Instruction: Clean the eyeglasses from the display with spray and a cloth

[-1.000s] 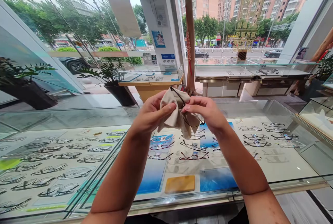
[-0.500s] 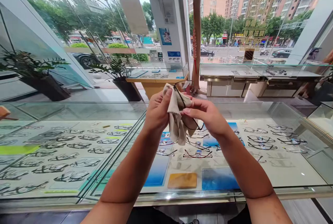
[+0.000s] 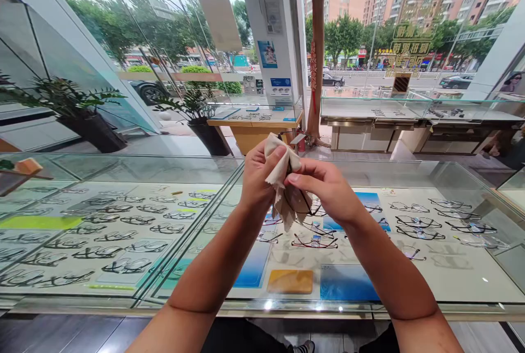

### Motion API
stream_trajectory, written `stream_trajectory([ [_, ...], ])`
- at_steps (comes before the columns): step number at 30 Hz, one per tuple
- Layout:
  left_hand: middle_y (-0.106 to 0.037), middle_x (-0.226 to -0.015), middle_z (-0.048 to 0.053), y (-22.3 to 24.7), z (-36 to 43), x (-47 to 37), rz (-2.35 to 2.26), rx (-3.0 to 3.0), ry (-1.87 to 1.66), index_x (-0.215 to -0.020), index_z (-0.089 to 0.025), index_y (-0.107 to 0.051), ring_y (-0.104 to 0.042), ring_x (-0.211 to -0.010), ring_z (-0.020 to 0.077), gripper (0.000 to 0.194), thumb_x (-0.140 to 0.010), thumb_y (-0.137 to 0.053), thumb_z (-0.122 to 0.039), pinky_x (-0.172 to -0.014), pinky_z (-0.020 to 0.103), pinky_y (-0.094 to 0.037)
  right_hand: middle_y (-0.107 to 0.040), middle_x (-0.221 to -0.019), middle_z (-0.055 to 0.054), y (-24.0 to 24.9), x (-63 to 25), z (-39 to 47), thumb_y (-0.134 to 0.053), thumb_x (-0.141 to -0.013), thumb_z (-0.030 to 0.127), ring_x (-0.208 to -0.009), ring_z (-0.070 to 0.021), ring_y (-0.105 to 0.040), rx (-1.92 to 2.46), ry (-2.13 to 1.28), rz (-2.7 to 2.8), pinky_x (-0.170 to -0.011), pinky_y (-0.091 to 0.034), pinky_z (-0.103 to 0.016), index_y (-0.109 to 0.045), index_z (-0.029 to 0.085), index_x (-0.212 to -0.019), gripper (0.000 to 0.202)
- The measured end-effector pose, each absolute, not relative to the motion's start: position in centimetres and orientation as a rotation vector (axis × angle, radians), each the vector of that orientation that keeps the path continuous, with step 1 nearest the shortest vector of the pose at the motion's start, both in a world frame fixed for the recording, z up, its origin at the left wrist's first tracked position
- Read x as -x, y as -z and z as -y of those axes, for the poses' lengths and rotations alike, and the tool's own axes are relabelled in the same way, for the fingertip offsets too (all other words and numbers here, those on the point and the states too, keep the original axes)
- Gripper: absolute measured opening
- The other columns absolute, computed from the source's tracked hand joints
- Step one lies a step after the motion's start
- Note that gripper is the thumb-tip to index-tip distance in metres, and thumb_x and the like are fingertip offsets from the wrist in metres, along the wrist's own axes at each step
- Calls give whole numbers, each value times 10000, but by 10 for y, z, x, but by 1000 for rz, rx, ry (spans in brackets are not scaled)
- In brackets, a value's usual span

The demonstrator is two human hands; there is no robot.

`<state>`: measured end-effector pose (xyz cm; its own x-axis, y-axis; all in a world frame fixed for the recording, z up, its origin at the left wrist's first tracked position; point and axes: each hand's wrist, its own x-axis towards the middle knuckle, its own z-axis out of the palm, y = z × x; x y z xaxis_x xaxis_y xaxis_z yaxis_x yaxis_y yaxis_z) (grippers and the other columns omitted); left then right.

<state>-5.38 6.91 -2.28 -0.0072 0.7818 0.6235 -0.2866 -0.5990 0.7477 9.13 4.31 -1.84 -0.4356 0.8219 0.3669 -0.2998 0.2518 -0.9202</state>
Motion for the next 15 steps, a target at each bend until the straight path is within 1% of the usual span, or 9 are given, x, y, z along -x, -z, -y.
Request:
stream_trajectory([
  [3,-501,-546,-37,22,-71,56,-571,-1418,-1708,-631,-191,-553,-434,-484,81,633,-788,-769,-765,-461,222,-363,-695,-802,-6,20,-93,-44,-829,-804,353,-788,-156,-587,523,-1372,1561,-811,-484,-316,-773,202,-752,169],
  [5,-516,-547,-31,19,-72,64,-561,-1454,-1628,-639,-188,-575,-440,-477,85,631,-795,-759,-771,-450,224,-357,-711,-816,-14,17,-97,-43,-836,-798,366,-791,-161,-598,540,-1367,1558,-813,-494,-323,-787,204,-761,174],
  [7,-593,-606,-9,16,-72,75,-521,-1526,-1500,-715,-181,-651,-488,-503,94,575,-812,-772,-734,-468,225,-396,-718,-801,-14,13,-103,-43,-846,-787,368,-771,-157,-600,564,-1359,1537,-797,-495,-317,-796,207,-759,171],
  [9,-671,-706,22,12,-71,84,-472,-1602,-1365,-839,-179,-720,-560,-565,114,493,-824,-803,-665,-520,232,-461,-715,-774,-10,8,-108,-42,-857,-774,367,-743,-150,-598,582,-1361,1513,-785,-498,-312,-796,209,-749,171],
  [11,-716,-798,43,11,-68,87,-446,-1653,-1280,-964,-186,-747,-615,-632,136,439,-807,-853,-582,-572,241,-511,-708,-754,-7,5,-110,-41,-868,-761,374,-727,-148,-596,583,-1368,1492,-789,-507,-313,-792,211,-744,181],
  [13,-725,-833,43,13,-67,83,-442,-1659,-1318,-1016,-193,-746,-631,-663,142,453,-754,-910,-526,-591,239,-526,-694,-741,-4,4,-109,-39,-874,-755,397,-716,-148,-591,567,-1380,1478,-785,-512,-312,-782,210,-741,208],
  [15,-708,-803,24,18,-68,74,-436,-1619,-1447,-979,-195,-738,-608,-645,126,468,-712,-938,-522,-576,225,-511,-683,-741,-1,6,-106,-39,-874,-763,429,-706,-145,-582,541,-1403,1470,-764,-512,-307,-768,207,-751,246],
])
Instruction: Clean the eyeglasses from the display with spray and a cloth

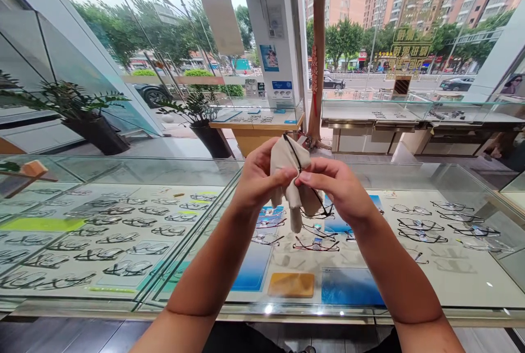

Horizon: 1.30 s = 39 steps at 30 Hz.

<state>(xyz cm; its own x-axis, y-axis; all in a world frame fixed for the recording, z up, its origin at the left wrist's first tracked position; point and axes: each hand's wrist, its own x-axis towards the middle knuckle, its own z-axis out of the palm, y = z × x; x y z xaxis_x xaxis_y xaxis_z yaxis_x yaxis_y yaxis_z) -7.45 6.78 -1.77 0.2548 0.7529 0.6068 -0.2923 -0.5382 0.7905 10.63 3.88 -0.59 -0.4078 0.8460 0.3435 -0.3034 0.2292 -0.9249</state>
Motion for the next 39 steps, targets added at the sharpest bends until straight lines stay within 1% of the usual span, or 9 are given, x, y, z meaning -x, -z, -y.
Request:
stream_trajectory([
  [5,-608,-660,-29,24,-68,56,-489,-1481,-1649,-789,-193,-679,-485,-542,78,493,-716,-903,-626,-510,210,-430,-702,-818,-20,14,-99,-39,-863,-799,503,-780,-163,-608,506,-1431,1535,-775,-524,-309,-759,200,-828,322],
  [11,-483,-534,-44,20,-65,56,-587,-1355,-1769,-600,-192,-516,-382,-463,67,660,-773,-782,-771,-440,226,-320,-633,-803,-5,16,-95,-40,-862,-819,512,-750,-140,-560,507,-1398,1610,-715,-495,-291,-726,196,-819,344],
  [18,-649,-630,-8,23,-76,61,-576,-1376,-1723,-777,-191,-693,-595,-550,118,562,-862,-713,-747,-499,241,-453,-608,-788,14,17,-97,-49,-859,-823,521,-731,-128,-516,521,-1251,1576,-688,-451,-285,-684,213,-767,359],
  [22,-709,-699,6,18,-76,69,-567,-1345,-1779,-845,-193,-737,-695,-661,151,513,-851,-759,-705,-563,248,-531,-617,-829,6,17,-98,-49,-865,-821,513,-806,-146,-544,519,-1196,1512,-772,-475,-304,-704,235,-784,324],
  [24,-716,-716,10,15,-76,75,-566,-1355,-1789,-863,-192,-748,-709,-696,157,488,-860,-768,-680,-587,249,-545,-640,-923,-12,15,-101,-48,-875,-813,489,-889,-162,-575,534,-1155,1487,-851,-494,-325,-703,245,-778,301],
  [27,-696,-705,10,9,-75,86,-604,-1407,-1830,-860,-191,-755,-673,-666,140,472,-862,-777,-662,-586,245,-524,-675,-1131,-54,10,-108,-46,-864,-820,474,-1110,-214,-605,556,-1091,1479,-1007,-500,-382,-673,248,-753,303],
  [29,-654,-677,-2,5,-73,94,-653,-1431,-1910,-872,-196,-761,-617,-610,117,466,-869,-771,-662,-555,238,-486,-688,-1182,-65,7,-113,-45,-844,-840,471,-1187,-238,-602,560,-1057,1490,-1066,-492,-415,-654,251,-748,304],
  [33,-534,-650,-30,-2,-65,110,-786,-1447,-2075,-929,-237,-769,-482,-549,94,399,-886,-773,-634,-486,246,-385,-703,-1068,-58,6,-118,-43,-850,-835,482,-1156,-249,-629,572,-996,1488,-1050,-518,-428,-688,266,-795,273],
  [39,-556,-739,-10,-1,-60,130,-1044,-1474,-2184,-884,-240,-697,-457,-637,128,298,-917,-758,-530,-586,275,-396,-722,-948,-38,9,-118,-42,-860,-836,511,-1008,-231,-699,580,-1065,1520,-965,-558,-415,-724,262,-861,285],
])
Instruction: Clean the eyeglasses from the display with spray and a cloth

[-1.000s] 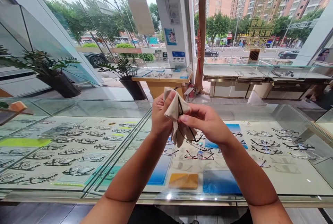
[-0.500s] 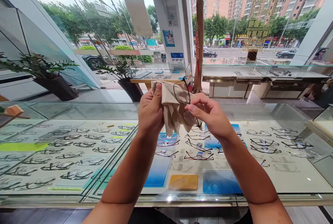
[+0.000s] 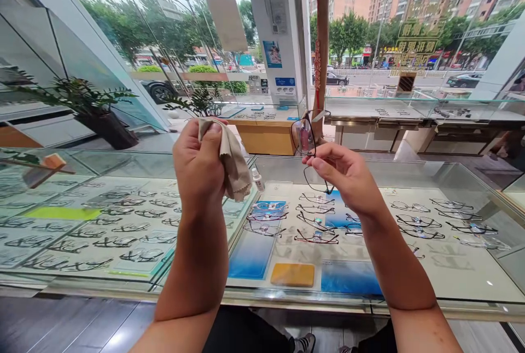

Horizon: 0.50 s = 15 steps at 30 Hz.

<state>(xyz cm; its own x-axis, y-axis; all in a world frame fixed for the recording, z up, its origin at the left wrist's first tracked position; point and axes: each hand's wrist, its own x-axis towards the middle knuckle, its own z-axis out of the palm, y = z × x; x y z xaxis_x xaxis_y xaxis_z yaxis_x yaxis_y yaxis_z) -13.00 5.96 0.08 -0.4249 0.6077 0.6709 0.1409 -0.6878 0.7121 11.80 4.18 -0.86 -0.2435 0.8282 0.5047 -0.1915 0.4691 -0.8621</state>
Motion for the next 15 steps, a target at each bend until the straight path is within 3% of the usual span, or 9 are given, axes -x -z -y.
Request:
stream_trajectory([
  [5,-629,-817,-6,40,-58,167,-1565,-1500,-1970,-933,-224,-641,-566,-749,162,167,-938,-618,-389,-694,273,-450,-740,-944,-30,9,-117,-44,-811,-889,506,-1000,-210,-708,560,-1102,1586,-942,-545,-382,-716,255,-902,269],
  [8,-673,-851,21,74,-56,200,-1937,-1543,-1666,-926,-223,-603,-630,-812,205,171,-943,-531,-377,-757,307,-476,-731,-931,-28,6,-116,-43,-775,-910,533,-979,-203,-695,561,-1077,1649,-947,-531,-380,-693,245,-892,300],
  [11,-737,-942,90,102,-55,227,-2331,-1597,-1117,-1028,-215,-601,-706,-911,276,244,-987,-421,-375,-794,359,-515,-720,-936,-26,4,-116,-41,-738,-939,522,-963,-189,-672,544,-1048,1696,-946,-508,-364,-678,237,-878,298],
  [15,-766,-969,221,119,-54,239,-2432,-1611,-755,-1075,-149,-653,-731,-970,426,267,-921,-506,-310,-839,506,-537,-713,-937,-26,4,-117,-43,-706,-962,480,-966,-189,-661,529,-1037,1709,-939,-499,-361,-651,237,-888,260],
])
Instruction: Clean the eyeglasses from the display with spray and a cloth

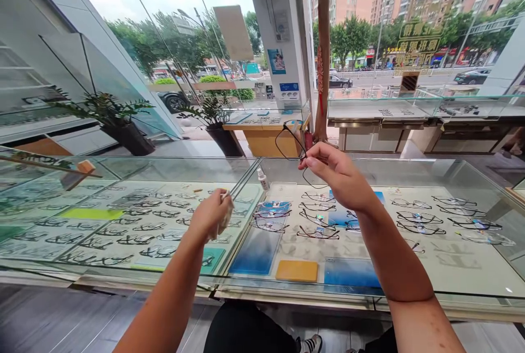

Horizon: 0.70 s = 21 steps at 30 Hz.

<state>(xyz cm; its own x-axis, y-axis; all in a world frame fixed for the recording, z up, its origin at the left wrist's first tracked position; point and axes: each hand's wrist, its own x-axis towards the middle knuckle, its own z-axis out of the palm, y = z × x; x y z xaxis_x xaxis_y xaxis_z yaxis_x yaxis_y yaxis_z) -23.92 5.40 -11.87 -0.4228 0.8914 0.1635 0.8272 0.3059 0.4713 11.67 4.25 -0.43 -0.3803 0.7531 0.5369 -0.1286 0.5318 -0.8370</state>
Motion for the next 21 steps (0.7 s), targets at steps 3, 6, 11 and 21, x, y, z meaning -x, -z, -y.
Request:
stream_trajectory([
  [3,-715,-1235,333,110,-54,228,-2459,-1669,-645,-1178,-74,-662,-668,-1188,527,368,-896,-519,-263,-973,652,-497,-707,-946,-29,6,-119,-45,-678,-978,456,-968,-194,-654,541,-995,1734,-928,-493,-367,-652,235,-911,233],
  [6,-623,-1478,254,78,-54,201,-2358,-1926,-739,-1365,-115,-607,-578,-1383,447,455,-981,-402,-247,-1143,633,-429,-692,-955,-28,8,-121,-47,-627,-1007,418,-961,-190,-634,562,-925,1781,-911,-471,-363,-659,233,-921,206],
  [11,-671,-1434,100,9,-42,141,-1542,-2602,-1589,-1320,-237,-635,-595,-1393,297,415,-952,-467,-144,-1196,518,-469,-673,-963,-26,7,-124,-42,-588,-1019,404,-965,-195,-622,588,-897,1804,-909,-452,-371,-622,237,-926,195],
  [21,-499,-1630,149,3,-22,100,-1036,-2772,-1708,-1600,-275,-370,-469,-1536,332,777,-915,-736,-256,-1266,544,-414,-639,-936,-16,3,-127,-24,-538,-1048,373,-904,-179,-596,683,-765,1867,-855,-459,-350,-621,226,-944,199],
])
